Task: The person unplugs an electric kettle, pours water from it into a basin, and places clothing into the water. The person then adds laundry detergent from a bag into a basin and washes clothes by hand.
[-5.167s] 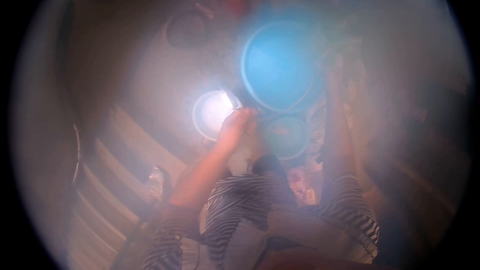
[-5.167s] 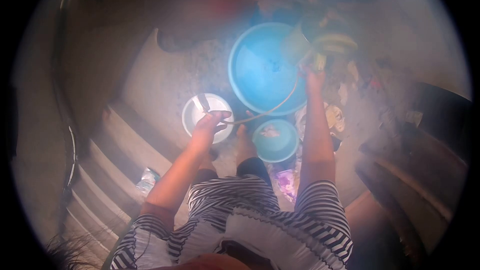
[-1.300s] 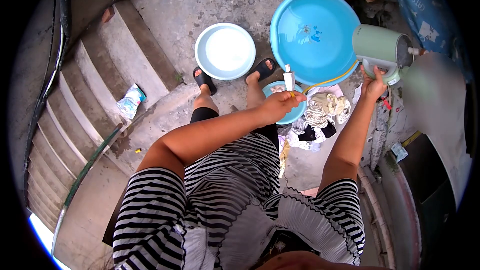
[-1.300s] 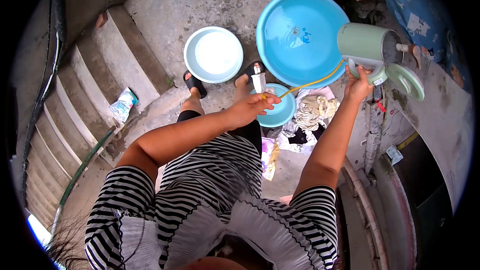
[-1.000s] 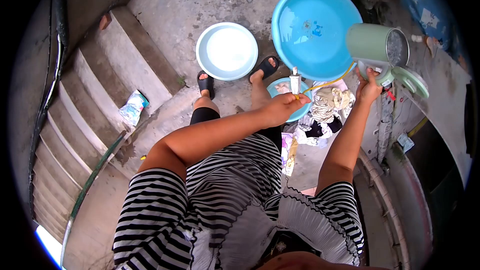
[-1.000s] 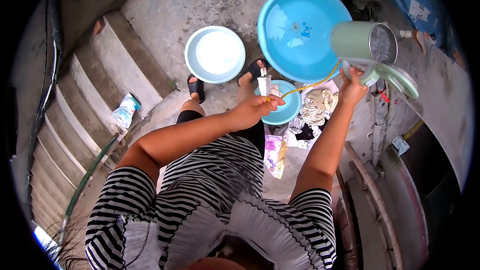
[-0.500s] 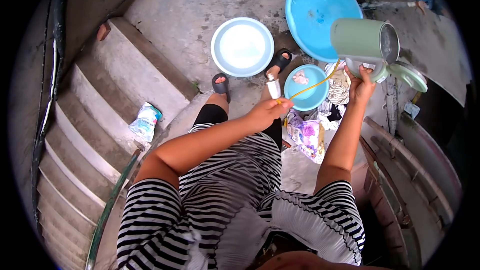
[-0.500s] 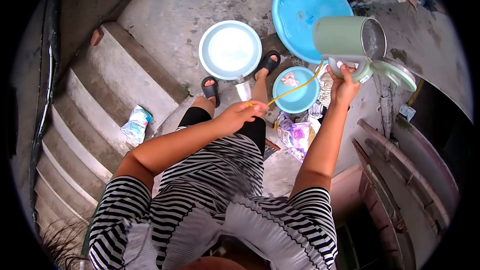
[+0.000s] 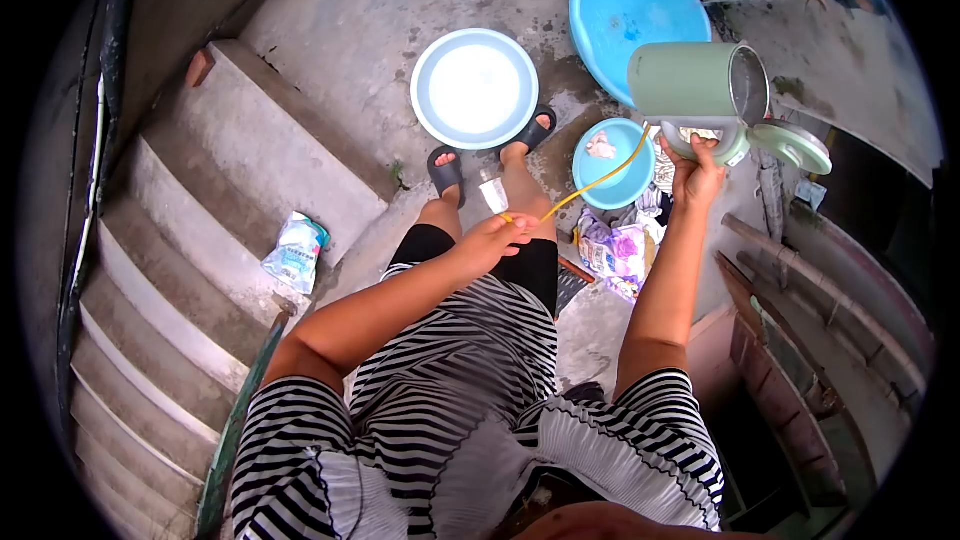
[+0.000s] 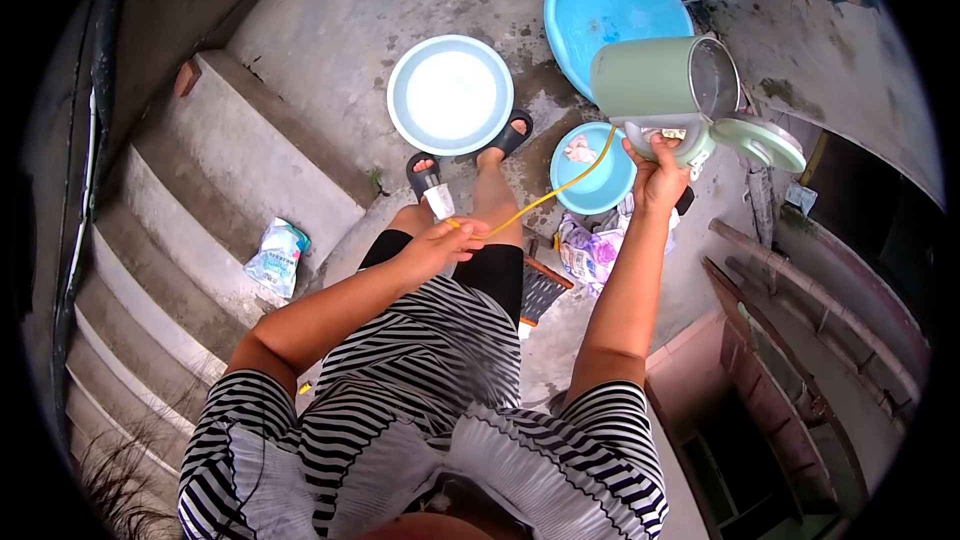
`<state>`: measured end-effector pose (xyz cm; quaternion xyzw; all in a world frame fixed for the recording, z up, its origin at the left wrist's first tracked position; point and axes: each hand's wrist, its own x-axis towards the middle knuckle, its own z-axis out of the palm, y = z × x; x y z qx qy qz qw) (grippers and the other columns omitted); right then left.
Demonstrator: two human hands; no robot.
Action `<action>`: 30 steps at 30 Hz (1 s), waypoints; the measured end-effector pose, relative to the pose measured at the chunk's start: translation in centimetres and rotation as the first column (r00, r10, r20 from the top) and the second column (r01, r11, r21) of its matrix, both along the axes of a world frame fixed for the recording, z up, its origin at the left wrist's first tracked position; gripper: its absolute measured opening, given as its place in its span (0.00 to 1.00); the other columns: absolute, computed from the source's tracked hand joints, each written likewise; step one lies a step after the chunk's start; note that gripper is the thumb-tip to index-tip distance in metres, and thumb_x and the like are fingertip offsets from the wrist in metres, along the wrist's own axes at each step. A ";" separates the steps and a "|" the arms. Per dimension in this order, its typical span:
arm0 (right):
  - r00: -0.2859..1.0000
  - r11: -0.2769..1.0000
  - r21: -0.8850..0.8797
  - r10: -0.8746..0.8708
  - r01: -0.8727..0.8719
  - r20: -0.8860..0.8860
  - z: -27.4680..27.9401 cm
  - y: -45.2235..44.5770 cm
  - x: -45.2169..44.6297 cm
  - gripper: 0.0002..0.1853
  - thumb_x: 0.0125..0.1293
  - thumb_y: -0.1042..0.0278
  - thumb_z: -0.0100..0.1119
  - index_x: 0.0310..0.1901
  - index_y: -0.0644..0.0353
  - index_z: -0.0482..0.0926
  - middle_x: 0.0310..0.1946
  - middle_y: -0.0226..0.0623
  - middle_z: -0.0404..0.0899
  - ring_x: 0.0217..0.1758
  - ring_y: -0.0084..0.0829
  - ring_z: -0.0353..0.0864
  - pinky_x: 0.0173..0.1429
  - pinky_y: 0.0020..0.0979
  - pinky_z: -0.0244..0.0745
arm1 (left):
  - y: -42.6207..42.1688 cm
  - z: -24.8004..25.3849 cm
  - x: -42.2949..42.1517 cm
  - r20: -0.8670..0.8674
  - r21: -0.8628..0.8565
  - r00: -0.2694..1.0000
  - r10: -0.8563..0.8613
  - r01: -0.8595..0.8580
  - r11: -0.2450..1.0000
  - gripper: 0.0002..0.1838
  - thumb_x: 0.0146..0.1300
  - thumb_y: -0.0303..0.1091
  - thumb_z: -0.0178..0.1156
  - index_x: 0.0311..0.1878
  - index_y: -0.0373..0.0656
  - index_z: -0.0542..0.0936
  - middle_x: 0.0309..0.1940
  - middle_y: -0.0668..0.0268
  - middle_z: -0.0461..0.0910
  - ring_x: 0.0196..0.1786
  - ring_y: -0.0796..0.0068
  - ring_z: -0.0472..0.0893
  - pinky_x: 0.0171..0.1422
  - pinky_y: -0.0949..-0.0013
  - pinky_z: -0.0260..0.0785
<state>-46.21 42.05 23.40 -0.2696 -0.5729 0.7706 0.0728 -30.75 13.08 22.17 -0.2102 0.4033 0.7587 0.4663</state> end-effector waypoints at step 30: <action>0.990 0.987 0.078 0.142 -0.143 0.022 -3.2 5.5 10.9 0.14 0.48 0.88 0.55 0.36 0.61 0.70 0.31 0.30 0.70 0.39 0.24 0.71 0.45 0.39 0.76 | 6.3 -0.2 5.5 -0.091 0.018 0.991 -0.100 0.102 0.995 0.20 0.69 0.44 0.38 0.54 0.40 0.67 0.52 0.67 0.69 0.54 0.76 0.69 0.58 0.71 0.60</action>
